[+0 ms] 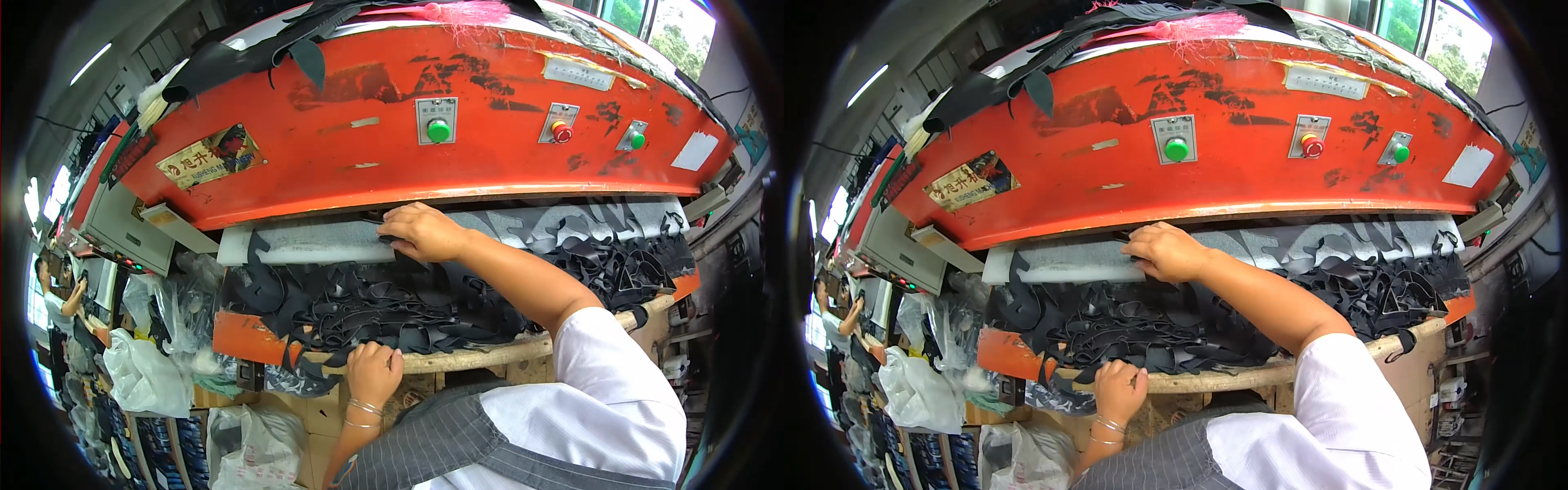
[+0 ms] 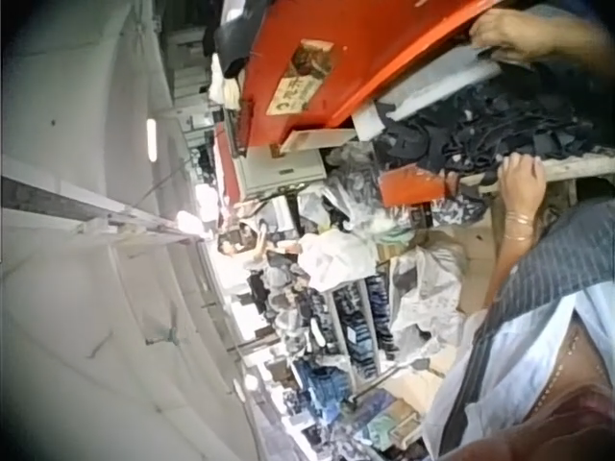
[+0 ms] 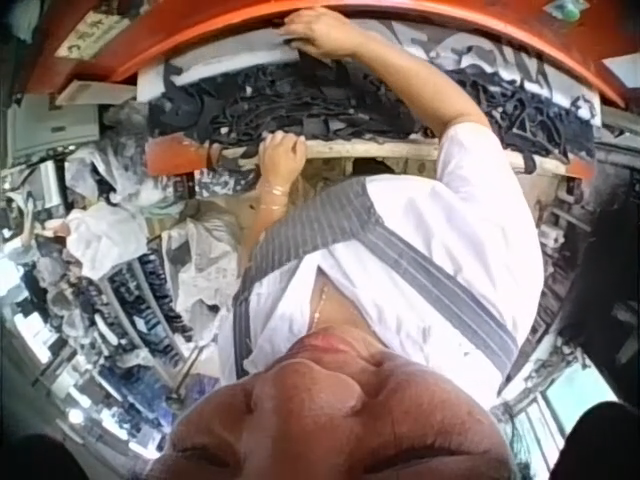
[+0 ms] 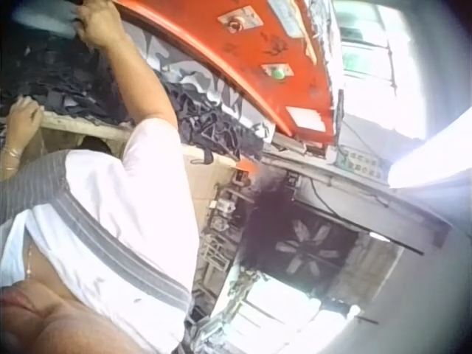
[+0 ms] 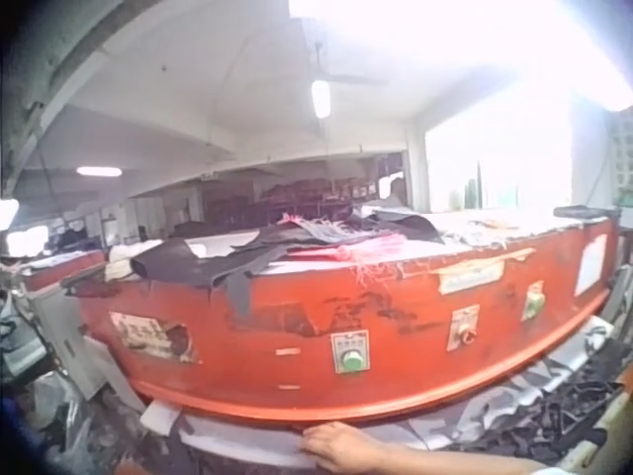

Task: Cutting shoe components out of a material sheet using a metal die and a hydraulic clicker press.

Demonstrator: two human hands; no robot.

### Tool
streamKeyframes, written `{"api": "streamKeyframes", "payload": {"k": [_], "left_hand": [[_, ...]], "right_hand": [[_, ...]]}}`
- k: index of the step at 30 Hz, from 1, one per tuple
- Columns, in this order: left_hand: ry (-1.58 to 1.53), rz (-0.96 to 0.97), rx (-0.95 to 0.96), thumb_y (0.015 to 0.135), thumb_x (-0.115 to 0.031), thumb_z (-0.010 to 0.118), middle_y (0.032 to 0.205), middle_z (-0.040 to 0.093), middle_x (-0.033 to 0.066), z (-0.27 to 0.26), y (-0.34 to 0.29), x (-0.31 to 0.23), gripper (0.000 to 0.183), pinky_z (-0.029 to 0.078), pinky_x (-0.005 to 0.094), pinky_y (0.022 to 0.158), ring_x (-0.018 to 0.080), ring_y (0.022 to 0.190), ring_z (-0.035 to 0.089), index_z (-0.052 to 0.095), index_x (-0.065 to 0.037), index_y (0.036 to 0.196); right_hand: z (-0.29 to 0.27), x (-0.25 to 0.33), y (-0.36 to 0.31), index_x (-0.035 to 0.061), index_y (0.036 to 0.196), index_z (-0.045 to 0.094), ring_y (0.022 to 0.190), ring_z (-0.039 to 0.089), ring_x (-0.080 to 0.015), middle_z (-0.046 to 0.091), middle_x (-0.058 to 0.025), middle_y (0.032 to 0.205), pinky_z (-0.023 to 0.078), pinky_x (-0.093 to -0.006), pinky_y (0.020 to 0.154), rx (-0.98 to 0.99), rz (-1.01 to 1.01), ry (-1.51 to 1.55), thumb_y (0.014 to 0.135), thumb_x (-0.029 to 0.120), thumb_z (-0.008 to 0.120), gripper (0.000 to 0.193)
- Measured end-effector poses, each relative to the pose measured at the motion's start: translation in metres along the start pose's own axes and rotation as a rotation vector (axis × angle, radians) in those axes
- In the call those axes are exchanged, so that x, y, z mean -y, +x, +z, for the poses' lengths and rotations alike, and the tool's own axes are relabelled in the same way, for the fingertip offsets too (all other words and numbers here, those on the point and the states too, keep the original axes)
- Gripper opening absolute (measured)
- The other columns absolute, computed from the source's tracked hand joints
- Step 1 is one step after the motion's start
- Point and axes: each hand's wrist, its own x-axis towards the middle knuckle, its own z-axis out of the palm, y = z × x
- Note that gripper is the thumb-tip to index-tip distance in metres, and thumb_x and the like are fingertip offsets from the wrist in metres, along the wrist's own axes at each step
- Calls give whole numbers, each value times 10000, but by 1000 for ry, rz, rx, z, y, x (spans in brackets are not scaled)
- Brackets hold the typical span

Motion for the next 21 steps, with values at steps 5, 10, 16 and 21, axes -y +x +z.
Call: {"api": "streamKeyframes", "payload": {"k": [5,10,16,21], "left_hand": [[-15,-26,57,786,-238,689,749,585,57,-1,-35,-3,155,429,412,719,276,783,571,666,-104,712],[-113,112,184,798,-163,712,930,639,66,-4,-47,-1,204,455,364,745,236,836,596,696,-76,982],[-402,-331,382,899,-278,580,1095,636,306,-33,-40,-12,298,438,506,876,425,1095,583,681,-5,962],[-808,-305,-128,837,-79,691,1214,534,134,-11,-21,-5,470,478,291,825,180,892,577,540,23,1271]], "right_hand": [[34,-39,-2,90,1201,618,1152,578,-304,624,-156,1186,463,-400,990,53,29,-169,847,97,538,363],[77,-56,33,199,1208,622,1342,423,-277,467,-105,1432,422,-378,975,109,-115,-372,890,224,518,336],[74,-40,24,125,909,645,1057,556,-233,603,-63,1043,468,-360,811,74,-66,-272,844,235,573,147],[52,52,-54,58,1116,569,996,576,-306,600,-105,1021,493,-402,814,-197,248,206,768,207,747,418]]}}
